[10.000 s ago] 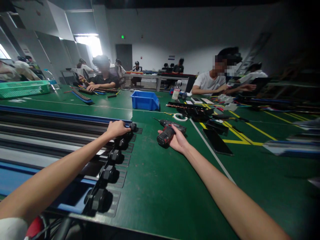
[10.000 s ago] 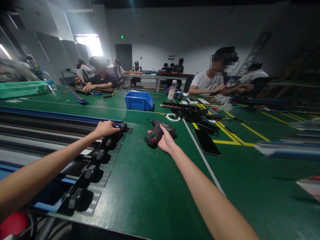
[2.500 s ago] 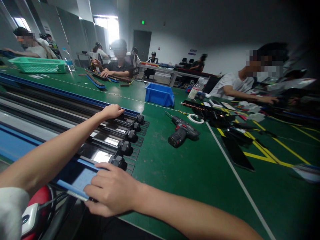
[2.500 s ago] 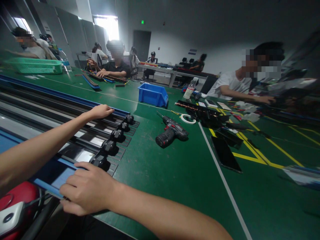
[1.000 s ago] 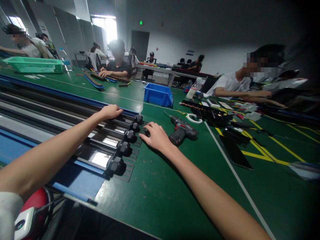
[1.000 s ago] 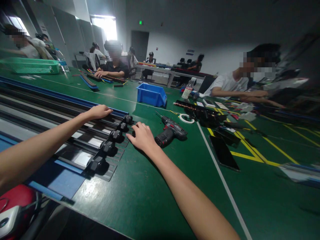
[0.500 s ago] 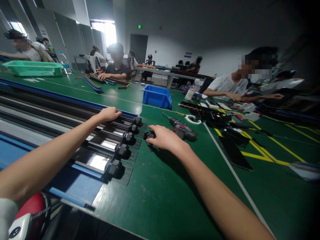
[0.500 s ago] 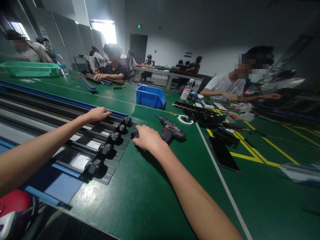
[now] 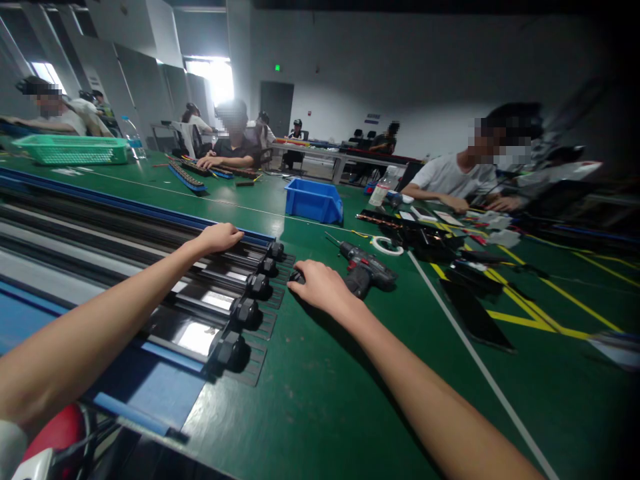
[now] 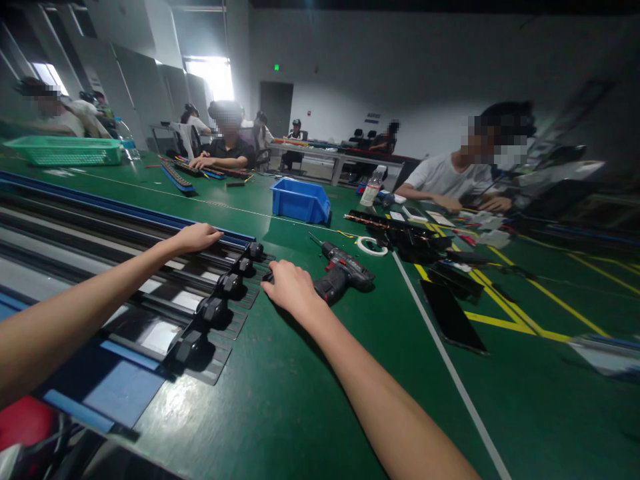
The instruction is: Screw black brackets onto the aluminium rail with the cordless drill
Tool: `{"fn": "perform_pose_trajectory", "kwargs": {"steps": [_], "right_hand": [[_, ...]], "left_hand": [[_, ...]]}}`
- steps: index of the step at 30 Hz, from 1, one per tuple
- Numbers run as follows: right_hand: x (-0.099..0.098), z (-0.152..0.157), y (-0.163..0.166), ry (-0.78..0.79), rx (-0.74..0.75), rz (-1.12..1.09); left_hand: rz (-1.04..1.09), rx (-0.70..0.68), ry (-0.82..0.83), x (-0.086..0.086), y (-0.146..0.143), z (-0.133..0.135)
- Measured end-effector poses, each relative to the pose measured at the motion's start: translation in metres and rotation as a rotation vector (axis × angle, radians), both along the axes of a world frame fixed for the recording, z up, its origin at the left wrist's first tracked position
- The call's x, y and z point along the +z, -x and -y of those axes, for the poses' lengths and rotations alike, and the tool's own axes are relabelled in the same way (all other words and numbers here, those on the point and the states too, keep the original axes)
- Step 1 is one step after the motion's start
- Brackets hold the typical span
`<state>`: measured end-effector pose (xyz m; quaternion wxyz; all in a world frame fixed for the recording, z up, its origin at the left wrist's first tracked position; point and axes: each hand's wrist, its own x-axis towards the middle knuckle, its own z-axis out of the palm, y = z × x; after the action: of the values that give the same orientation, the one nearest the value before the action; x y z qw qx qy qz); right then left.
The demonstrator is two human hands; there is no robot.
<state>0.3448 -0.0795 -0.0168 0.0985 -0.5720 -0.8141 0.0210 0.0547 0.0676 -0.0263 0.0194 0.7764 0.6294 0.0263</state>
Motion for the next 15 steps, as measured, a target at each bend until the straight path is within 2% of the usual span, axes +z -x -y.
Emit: {"fn": "perform_pose_trajectory", "kwargs": {"steps": [7, 15], "right_hand": [[-0.003, -0.019, -0.018, -0.034, -0.007, -0.124], [0.001, -0.053, -0.061, -0.286, -0.107, -0.355]], "left_hand": [[0.004, -0.017, -0.005, -0.001, 0.0, -0.001], [0.015, -0.023, 0.003, -0.001, 0.001, -0.002]]}}
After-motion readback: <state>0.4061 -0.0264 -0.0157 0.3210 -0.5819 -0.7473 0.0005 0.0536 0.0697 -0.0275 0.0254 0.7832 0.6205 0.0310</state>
